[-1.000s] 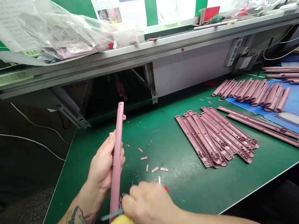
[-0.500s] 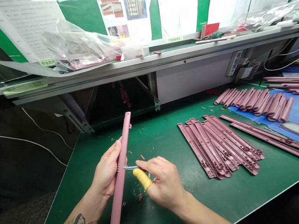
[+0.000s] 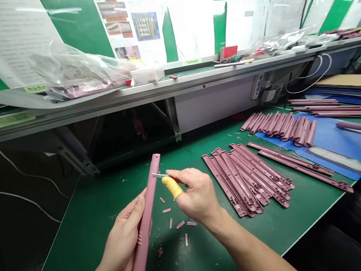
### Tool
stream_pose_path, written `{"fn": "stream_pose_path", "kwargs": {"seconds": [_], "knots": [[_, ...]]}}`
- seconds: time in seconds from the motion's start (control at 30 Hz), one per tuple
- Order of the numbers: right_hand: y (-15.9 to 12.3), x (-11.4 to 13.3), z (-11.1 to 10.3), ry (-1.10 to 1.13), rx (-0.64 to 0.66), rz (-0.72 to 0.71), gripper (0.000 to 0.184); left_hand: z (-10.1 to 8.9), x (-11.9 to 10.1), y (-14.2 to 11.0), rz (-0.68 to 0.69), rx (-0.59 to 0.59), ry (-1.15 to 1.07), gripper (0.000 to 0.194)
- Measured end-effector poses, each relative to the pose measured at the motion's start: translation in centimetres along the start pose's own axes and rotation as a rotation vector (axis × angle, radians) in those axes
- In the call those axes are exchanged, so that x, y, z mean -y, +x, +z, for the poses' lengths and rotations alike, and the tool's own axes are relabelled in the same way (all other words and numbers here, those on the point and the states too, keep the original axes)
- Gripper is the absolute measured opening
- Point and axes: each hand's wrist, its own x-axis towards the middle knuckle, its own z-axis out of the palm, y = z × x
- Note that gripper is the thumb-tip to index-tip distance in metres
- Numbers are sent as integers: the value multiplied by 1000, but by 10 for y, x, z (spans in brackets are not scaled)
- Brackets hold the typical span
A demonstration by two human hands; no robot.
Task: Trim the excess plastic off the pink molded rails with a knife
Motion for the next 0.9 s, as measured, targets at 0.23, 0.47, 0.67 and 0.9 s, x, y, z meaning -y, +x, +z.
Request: {"fn": "stream_pose_path", "kwargs": {"seconds": [0.23,0.47,0.67,0.9], "knots": [[17,-14,-15,131,-167,112,27,-7,10,-5,-112,71,-169,53],[-10,-5,-2,76,204,51,30,-23,21,8,-73,51,-56,45],[0,-5,13,-218,309,-94,56,-24,36,6,-72,39,-7,57],[2,-9,13,-510,374,-166,47,-31,48,9,-23,83,-189,38]]}}
